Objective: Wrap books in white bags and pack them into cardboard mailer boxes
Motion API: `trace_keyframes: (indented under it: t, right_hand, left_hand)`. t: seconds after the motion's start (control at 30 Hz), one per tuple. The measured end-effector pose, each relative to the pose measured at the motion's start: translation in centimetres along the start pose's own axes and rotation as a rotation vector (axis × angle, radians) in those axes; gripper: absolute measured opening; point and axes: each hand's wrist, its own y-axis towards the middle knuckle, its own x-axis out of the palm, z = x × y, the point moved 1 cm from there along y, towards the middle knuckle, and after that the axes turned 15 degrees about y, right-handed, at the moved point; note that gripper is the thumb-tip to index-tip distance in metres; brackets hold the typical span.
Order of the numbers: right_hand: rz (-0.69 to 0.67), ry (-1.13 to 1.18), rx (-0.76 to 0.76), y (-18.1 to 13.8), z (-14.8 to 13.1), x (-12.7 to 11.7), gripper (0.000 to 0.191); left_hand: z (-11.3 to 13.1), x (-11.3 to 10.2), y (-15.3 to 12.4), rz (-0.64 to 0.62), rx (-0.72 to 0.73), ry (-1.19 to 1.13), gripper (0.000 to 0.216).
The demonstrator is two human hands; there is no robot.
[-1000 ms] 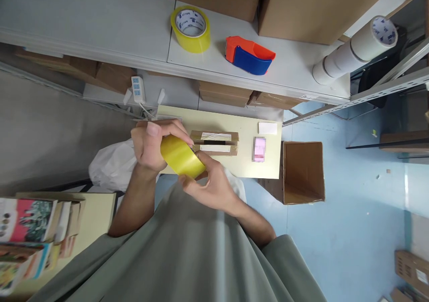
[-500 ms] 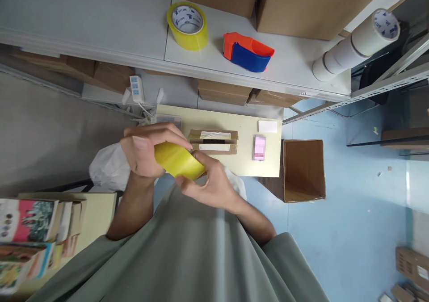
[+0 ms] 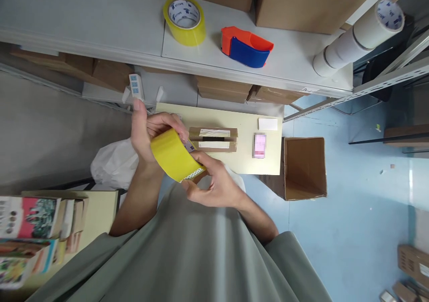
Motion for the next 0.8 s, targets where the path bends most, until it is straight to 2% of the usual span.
trace_keyframes:
  t: [0.3, 0.8]
  right_hand:
    - [-0.029, -0.005, -0.001, -0.5, 0.2, -0.1, 0.056]
    - [0.06, 0.024, 0.02, -1.1, 0.6, 0.5, 0.061]
  left_hand:
    - [-0.8, 0.3, 0.3, -0.026, -0.097, -0.039, 0.082]
    - [-1.1, 0.6, -0.3, 0.007, -0.105, -0.003, 0.083]
